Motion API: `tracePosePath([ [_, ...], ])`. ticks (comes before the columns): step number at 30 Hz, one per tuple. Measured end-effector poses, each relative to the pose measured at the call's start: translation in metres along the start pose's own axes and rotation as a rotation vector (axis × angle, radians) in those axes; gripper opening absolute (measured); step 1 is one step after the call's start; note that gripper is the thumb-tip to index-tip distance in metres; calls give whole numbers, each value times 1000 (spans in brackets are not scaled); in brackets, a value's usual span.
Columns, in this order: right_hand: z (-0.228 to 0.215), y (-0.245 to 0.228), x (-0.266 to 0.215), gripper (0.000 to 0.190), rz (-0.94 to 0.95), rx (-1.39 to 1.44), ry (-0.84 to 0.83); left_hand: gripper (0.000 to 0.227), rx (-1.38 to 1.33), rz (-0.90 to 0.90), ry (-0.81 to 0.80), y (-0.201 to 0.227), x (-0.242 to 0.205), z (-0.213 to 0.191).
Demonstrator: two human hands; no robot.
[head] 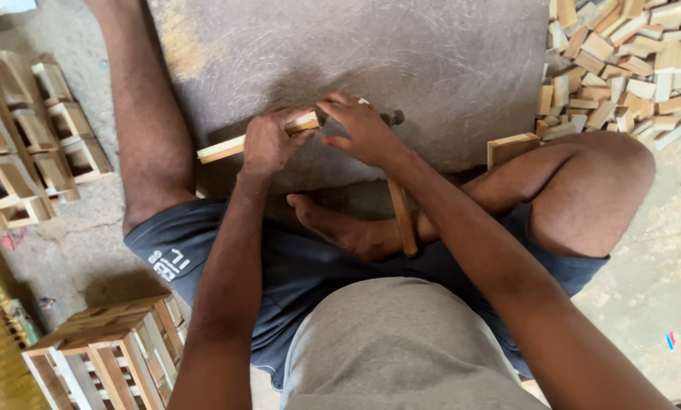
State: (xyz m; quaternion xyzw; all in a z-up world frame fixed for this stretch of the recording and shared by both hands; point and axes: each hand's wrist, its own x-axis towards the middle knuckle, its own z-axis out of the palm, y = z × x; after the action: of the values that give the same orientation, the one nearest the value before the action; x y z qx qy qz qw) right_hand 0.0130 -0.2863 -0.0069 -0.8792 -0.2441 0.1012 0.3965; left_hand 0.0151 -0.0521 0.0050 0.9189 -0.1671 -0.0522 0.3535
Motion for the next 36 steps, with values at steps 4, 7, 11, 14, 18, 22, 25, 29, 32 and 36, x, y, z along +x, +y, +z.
tracePosePath([
  [4, -4, -8, -66, 64, 325, 34, 349, 38, 6, -82, -33, 4, 0, 0],
  [7, -1, -25, -119, 52, 761, 594, 286, 34, 72, -116, -55, 4, 1, -3],
  [11, -16, -40, -146, 33, 943, 589, -27, 33, 56, -111, -45, 6, 2, -1],
  [14, -37, -51, -146, 25, 381, 122, 134, 33, 22, -121, -48, 6, 5, -3],
  [18, -52, -69, -148, 24, -322, 330, 463, 31, 104, -66, -58, 5, -1, 1],
  [22, -53, -70, -129, 12, -257, 66, 328, 31, -5, -134, -55, -2, 5, 0],
  [25, -47, -58, -116, 18, 125, -158, 55, 32, 12, -107, -37, 0, 3, 4],
  [29, -46, -40, -121, 33, 586, 165, 20, 38, -36, -167, -10, 9, -3, -5],
  [32, -36, -37, -154, 40, 869, 240, -88, 25, -152, -146, 531, 6, -7, -23],
  [36, -7, -34, -184, 51, 674, 73, -120, 27, -708, -187, 778, -38, -22, -58],
])
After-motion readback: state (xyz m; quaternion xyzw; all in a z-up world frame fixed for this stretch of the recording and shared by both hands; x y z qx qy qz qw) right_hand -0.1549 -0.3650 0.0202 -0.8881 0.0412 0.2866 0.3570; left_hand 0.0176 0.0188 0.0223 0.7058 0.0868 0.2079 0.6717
